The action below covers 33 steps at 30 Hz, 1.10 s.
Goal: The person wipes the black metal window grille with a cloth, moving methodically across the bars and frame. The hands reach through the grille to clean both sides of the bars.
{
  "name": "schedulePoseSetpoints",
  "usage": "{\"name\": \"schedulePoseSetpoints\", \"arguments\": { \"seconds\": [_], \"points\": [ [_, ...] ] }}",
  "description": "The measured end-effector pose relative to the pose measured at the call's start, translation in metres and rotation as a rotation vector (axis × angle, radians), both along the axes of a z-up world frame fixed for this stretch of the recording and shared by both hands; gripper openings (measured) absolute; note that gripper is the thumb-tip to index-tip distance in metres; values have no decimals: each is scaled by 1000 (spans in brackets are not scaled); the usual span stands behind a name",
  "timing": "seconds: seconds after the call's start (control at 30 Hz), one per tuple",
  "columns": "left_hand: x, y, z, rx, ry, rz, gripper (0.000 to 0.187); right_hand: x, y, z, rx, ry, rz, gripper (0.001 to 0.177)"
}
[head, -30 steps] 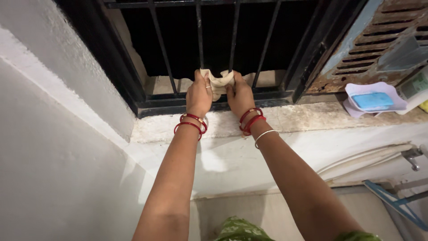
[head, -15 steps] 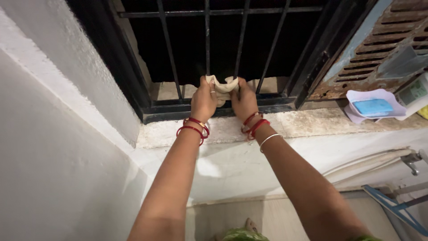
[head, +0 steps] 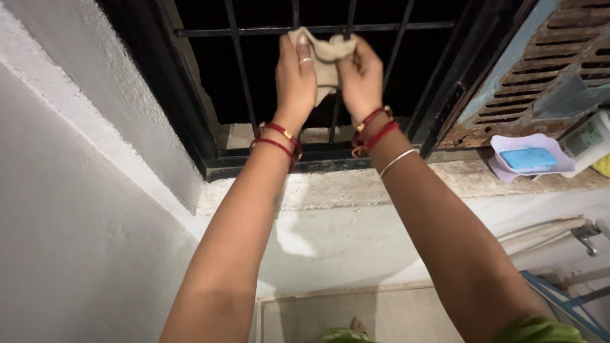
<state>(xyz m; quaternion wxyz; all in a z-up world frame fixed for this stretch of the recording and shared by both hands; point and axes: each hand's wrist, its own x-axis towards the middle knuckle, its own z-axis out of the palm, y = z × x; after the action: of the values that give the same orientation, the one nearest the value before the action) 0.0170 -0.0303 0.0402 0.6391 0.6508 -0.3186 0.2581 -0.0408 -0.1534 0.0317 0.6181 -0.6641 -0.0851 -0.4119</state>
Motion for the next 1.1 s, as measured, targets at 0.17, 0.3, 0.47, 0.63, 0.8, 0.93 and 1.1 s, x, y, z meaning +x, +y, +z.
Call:
{"name": "schedulePoseSetpoints", "arguments": {
  "seconds": [0.17, 0.3, 0.47, 0.63, 0.8, 0.93, 1.1],
  "points": [
    [-8, 2, 1, 65, 53, 23, 32, -3, 3, 4, -29, -62, -17, 23],
    [-21, 15, -23, 174, 130, 18, 31, -18, 8, -27, -151, -66, -43, 26],
    [-33, 28, -55, 249, 146, 3, 33, -38, 14, -76, -251, 145, -194, 26],
    [-42, 34, -72, 379, 301, 52, 37, -43, 14, -110, -247, 231, -157, 22],
    [-50, 40, -76, 431, 294, 55, 36, -43, 10, -122, -345, 326, -246, 23],
    [-52, 42, -73, 486, 374, 56, 36, -44, 8, -123, -390, 403, -263, 21],
    [-61, 46, -74, 586, 427, 123, 35, -49, 10, -119, -473, 410, -321, 27]
  ]
}}
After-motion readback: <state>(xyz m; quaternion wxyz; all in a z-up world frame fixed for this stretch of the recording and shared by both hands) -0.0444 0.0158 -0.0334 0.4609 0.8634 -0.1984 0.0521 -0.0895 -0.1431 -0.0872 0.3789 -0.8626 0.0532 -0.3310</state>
